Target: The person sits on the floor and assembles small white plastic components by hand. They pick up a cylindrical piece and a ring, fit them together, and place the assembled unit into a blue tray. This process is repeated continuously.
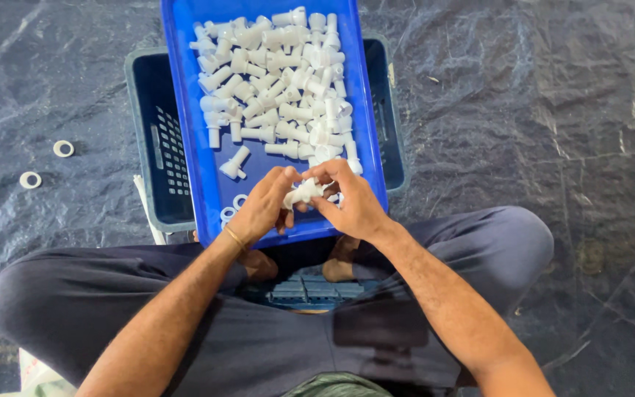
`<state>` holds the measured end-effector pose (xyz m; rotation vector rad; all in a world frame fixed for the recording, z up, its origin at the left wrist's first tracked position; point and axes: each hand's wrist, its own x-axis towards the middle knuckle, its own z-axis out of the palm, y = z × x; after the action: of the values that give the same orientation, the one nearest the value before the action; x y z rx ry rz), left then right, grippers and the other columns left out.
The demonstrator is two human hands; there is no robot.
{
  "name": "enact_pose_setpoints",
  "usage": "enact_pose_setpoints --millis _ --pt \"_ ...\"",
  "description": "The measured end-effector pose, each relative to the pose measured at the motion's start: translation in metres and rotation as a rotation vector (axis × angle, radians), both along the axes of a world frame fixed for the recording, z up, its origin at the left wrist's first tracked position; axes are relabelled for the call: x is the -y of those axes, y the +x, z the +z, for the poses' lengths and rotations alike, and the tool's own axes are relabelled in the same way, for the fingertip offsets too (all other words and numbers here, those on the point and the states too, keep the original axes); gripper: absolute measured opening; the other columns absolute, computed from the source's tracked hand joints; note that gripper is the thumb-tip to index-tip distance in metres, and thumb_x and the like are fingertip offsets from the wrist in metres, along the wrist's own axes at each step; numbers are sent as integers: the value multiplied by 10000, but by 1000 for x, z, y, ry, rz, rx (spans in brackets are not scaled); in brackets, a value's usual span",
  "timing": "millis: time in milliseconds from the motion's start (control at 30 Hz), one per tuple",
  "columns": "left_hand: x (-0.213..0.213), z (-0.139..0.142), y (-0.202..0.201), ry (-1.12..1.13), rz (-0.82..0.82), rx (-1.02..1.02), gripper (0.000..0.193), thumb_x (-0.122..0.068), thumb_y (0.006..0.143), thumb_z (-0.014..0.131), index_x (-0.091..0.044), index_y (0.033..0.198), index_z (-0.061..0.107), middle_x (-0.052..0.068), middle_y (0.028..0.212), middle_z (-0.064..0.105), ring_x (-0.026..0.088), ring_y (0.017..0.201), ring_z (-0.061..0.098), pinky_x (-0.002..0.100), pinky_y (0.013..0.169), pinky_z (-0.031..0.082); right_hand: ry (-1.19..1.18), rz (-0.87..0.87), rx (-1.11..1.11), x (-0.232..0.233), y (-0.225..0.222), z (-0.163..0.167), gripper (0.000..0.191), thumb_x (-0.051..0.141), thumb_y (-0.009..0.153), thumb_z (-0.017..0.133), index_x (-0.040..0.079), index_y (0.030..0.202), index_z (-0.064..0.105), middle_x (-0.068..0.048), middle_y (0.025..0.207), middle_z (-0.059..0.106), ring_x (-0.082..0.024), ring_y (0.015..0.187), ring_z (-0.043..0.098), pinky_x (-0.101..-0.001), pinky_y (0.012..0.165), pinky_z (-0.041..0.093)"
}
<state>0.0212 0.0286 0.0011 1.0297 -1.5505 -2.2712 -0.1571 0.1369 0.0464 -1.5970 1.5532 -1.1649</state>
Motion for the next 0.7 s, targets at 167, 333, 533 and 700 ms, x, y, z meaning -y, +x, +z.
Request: enact_pose_setpoints --millis 167,333,533,700 --pt "2 -9 2 80 -17 37 484 -488 1054 404 -61 1117 622 110 684 633 142 452 547 276 374 409 -126 5 -143 -1 3 1 444 -70 891 669 54 1295 533 -158 1226 684 -245 1060 716 -317 828 606" --pt "-6 -10 0 -493 -2 25 483 -491 1076 496 -31 1144 628 88 702 637 100 556 576 247 488 443 483 -172 -17 0 1 0 429 83 945 748 53 1307 519 -188 957 706 -302 840 715 -349 721 558" --pt "2 2 -1 -6 45 68 460 -494 1024 407 -86 1088 609 30 670 651 106 463 532 262 392 409 -91 7 -31 0 1 0 425 16 926 688 51 1312 515 -126 1218 680 -260 1034 718 -338 793 596" --pt "-1 0 -1 -195 -16 50 462 -464 1069 455 -39 1079 635 46 645 598 106 495 527 258 433 419 113 -102 -163 -1 2 -1 483 129 850 852 61 1214 542 -84 1058 708 -182 830 715 -321 710 576"
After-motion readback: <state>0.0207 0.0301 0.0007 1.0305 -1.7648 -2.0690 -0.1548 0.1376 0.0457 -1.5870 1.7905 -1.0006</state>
